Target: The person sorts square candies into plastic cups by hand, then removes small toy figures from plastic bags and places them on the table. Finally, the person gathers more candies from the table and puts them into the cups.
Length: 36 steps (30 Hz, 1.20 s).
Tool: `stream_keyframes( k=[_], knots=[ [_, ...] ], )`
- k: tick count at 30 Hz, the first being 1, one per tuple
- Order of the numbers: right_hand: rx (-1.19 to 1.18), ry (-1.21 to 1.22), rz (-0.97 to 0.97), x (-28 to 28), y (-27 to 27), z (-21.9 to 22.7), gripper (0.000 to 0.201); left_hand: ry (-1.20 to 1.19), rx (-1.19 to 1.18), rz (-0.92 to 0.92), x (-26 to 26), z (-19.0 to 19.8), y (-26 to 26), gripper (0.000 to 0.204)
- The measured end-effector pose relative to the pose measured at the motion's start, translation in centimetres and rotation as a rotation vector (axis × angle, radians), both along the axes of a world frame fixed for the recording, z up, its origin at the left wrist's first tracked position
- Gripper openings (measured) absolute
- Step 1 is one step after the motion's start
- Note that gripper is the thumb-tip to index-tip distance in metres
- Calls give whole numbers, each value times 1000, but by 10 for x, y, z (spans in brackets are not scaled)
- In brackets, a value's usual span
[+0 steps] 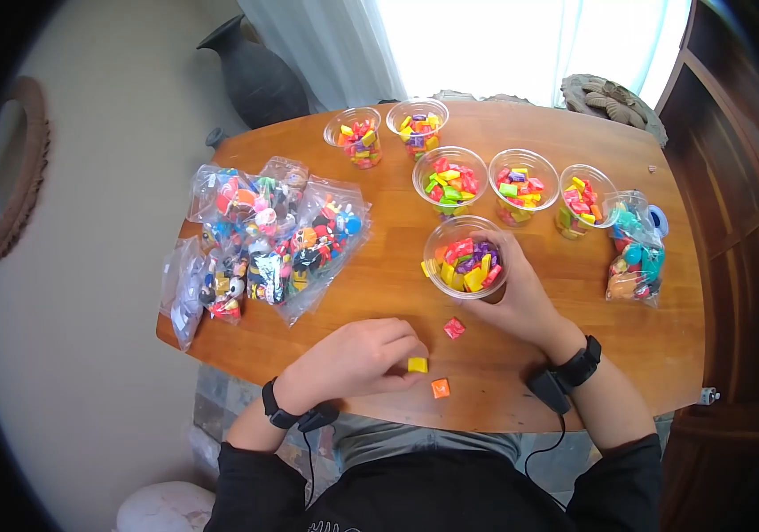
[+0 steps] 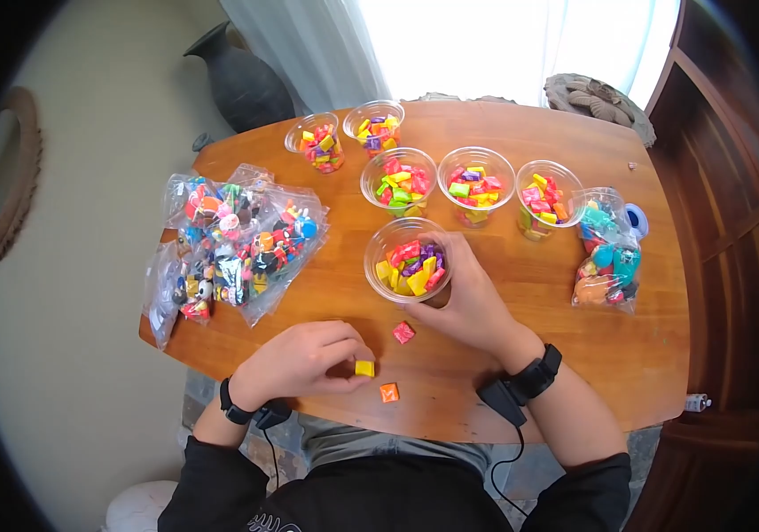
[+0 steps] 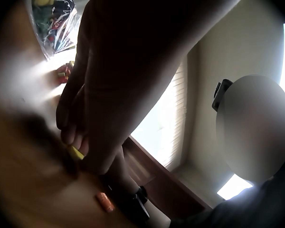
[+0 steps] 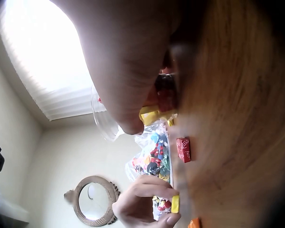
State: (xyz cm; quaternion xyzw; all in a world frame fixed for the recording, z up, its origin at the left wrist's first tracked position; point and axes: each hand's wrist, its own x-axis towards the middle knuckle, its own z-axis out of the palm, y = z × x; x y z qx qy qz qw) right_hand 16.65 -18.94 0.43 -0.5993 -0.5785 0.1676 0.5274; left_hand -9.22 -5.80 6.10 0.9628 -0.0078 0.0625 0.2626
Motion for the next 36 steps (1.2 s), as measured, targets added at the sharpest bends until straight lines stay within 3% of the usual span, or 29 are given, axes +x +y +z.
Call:
stream_keyframes(
  k=[3, 6, 12, 22, 27, 34, 36],
  knots=[
    [7, 2, -6, -1, 0, -1, 83, -155, -82, -110, 9, 8, -19, 21],
    [14, -5, -10, -1, 1, 0, 82, -13, 82, -170, 15, -9, -35, 23],
    [13, -23, -23, 0, -1, -2, 82, 23, -23, -114, 14, -12, -37, 24],
    [43, -12, -21, -2, 1, -4, 80, -102, 323, -53, 0, -18, -37, 22],
    [46, -6, -17, -2, 2, -5, 80, -127, 564, -14, -9, -8, -34, 40],
    [40, -22, -21, -1, 3, -7, 79, -103, 384, 76, -13, -5, -53, 42],
    [40, -21, -17, -1, 2, -6, 79, -64, 420, -24, -15, -10, -49, 45]
  ],
)
